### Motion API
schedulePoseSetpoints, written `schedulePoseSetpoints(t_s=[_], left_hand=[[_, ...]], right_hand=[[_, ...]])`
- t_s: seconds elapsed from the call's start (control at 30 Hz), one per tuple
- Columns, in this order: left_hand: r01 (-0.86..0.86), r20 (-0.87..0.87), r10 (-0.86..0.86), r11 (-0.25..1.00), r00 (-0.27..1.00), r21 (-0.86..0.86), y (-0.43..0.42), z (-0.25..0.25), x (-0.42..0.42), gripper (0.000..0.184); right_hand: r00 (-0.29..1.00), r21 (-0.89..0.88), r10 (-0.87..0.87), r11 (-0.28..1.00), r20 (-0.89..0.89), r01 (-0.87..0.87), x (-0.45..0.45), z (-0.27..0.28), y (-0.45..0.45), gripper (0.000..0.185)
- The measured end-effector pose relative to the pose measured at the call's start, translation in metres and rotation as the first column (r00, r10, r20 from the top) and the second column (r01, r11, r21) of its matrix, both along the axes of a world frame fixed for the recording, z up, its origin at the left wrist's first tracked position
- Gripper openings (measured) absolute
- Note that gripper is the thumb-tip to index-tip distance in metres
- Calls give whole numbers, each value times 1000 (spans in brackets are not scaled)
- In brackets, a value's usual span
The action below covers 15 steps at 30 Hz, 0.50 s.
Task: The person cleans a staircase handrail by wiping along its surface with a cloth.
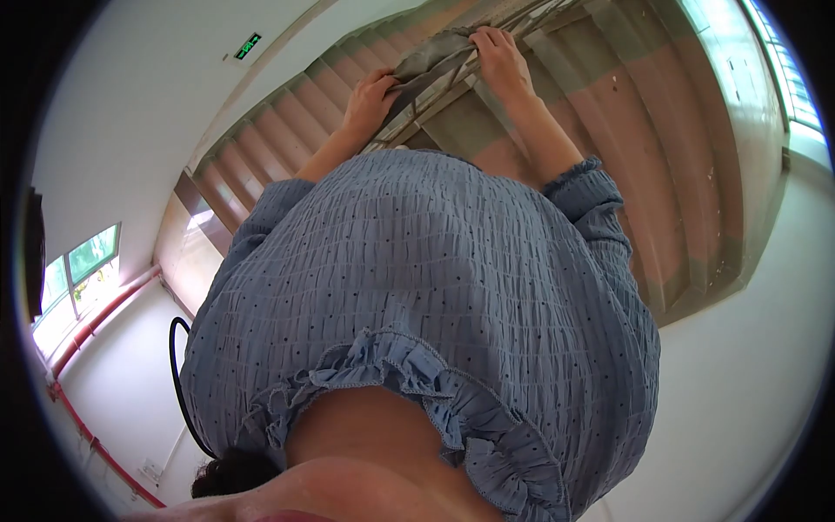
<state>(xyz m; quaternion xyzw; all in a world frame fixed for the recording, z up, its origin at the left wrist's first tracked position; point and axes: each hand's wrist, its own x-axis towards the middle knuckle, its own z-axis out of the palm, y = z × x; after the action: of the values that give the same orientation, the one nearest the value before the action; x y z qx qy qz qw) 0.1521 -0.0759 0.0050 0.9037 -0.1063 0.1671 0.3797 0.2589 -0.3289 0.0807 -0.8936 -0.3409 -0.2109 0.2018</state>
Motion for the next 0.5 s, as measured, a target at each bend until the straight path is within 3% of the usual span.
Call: schedulePoseSetpoints(t_s=[0.13,0.2,0.23,0.3,0.4,0.43,0.5], left_hand=[[-83,-135,77,996,988,-41,14,5,-16,14],[-179,-48,186,976,981,124,29,0,-35,18],[-177,-47,184,976,982,126,36,-7,-47,18],[-231,9,238,933,971,276,45,-14,-66,19],[-177,12,182,938,983,297,39,-18,-66,20],[-187,8,193,937,981,296,32,-15,-59,20],[-149,63,141,976,988,159,12,-10,-29,18]], right_hand=[[1000,-19,31,999,-4,-31,-7,3,12,23],[980,-17,201,980,13,-201,-16,-2,34,24],[980,-15,199,980,15,-198,-23,-7,43,24],[942,-186,336,924,-19,-334,-34,-16,57,25],[948,-320,318,897,-14,-306,-17,-15,46,25],[950,-293,305,916,66,-273,-9,-7,38,26],[967,-299,248,929,58,-220,11,12,25,30]])
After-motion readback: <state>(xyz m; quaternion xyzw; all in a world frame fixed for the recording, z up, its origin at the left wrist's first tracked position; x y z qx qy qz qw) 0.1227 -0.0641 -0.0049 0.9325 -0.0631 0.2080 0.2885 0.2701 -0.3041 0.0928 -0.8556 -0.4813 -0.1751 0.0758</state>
